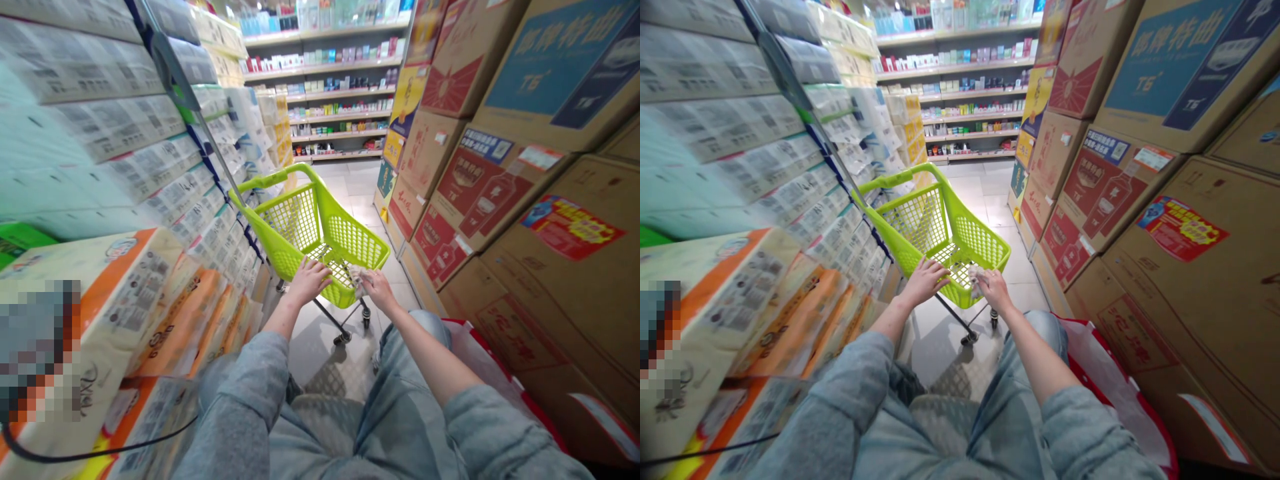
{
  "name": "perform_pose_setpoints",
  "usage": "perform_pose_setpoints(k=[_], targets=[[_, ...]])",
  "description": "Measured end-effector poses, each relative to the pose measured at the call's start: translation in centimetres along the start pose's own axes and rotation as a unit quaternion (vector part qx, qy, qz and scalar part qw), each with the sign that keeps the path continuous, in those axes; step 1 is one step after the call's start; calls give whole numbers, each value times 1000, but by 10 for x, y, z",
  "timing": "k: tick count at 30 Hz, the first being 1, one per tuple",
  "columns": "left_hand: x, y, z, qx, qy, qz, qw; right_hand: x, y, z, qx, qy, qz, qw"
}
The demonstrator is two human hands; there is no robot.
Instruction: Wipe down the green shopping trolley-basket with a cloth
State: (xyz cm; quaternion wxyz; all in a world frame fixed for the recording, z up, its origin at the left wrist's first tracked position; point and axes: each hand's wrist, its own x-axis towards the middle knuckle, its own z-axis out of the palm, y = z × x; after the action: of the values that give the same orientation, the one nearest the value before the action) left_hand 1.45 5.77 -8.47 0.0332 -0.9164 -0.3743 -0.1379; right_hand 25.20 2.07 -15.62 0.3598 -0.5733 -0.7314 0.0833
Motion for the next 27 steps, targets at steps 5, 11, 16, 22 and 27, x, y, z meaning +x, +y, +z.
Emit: perform_pose_setpoints(k=[5,11,16,22,27], targets=[[10,8,6,-12,-4,13,1000,-1,19,-15,3,0,-5,1000],[24,15,13,18,-27,4,999,-14,9,-24,-44,53,8,998],[30,23,19,16,-21,-19,999,-33,-27,-1,-47,148,52,987],[26,27,18,18,-8,-30,999,-40,-43,10,-73,159,51,983],[22,28,20,10,4,-46,999,-35,-32,-2,-38,143,42,988]])
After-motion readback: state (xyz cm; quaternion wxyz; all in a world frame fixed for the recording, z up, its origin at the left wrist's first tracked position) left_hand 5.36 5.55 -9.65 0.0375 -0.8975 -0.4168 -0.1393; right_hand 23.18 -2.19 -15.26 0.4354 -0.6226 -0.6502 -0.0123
